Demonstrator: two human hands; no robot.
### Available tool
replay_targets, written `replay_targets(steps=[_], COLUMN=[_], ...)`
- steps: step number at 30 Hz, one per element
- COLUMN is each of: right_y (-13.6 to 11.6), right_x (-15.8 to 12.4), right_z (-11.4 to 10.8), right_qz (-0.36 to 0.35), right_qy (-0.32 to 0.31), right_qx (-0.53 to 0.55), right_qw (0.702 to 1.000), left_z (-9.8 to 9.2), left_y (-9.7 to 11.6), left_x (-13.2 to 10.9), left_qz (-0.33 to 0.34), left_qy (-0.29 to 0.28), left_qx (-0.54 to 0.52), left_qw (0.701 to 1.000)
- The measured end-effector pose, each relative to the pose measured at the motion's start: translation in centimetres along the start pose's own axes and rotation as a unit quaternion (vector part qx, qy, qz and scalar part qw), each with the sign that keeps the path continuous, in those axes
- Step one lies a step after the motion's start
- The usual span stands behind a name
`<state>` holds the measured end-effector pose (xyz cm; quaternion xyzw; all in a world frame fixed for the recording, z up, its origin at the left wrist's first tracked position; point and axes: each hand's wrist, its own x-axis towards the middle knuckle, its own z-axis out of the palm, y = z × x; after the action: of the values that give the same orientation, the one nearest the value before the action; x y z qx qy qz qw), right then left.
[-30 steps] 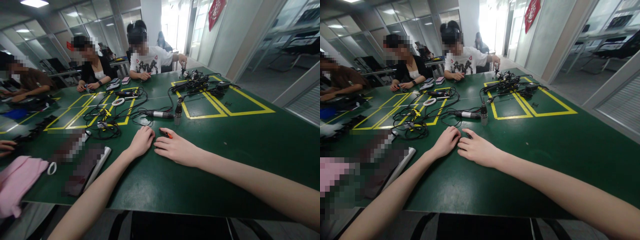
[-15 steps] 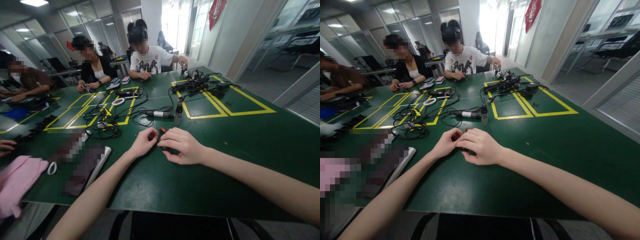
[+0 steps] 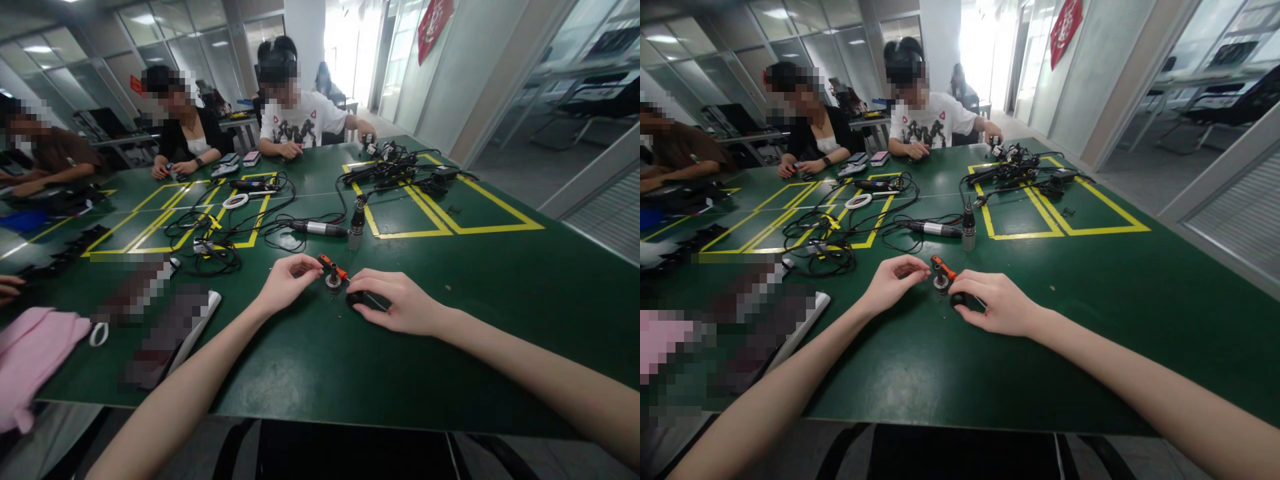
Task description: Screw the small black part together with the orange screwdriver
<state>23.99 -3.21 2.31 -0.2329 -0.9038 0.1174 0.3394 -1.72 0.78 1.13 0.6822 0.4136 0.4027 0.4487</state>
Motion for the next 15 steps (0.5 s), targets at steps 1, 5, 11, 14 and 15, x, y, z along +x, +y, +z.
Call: replay_targets(steps=[1,5,11,14,15], right_y=[0.3,1.4,1.0,0.9,0.9], right_x=[-0.3,-0.6,-0.6,-0.6,-0.5], right_z=[0.1,0.8,0.9,0.8,0.7], right_qz=[0.011,0.005,0.051,0.092,0.1], right_qy=[-0.002,-0.011,0.053,0.086,0.09], right_qx=[-0.008,-0.053,-0.01,0.016,0.024], right_qw=[1.0,0.999,0.997,0.992,0.991], left_z=[0.0,0.1,0.2,0.4,0.5], left_y=[0.1,0.5,1.0,1.6,1.7], left_x=[0.0,-0.2,-0.5,-0.7,-0.8], left_qz=[0.003,0.009,-0.011,-0.004,0.0], left_qy=[-0.001,0.008,0.0,-0.021,-0.022], left_qx=[0.001,0.004,-0.036,-0.041,-0.039], left_qw=[1.0,1.0,0.999,0.999,0.999])
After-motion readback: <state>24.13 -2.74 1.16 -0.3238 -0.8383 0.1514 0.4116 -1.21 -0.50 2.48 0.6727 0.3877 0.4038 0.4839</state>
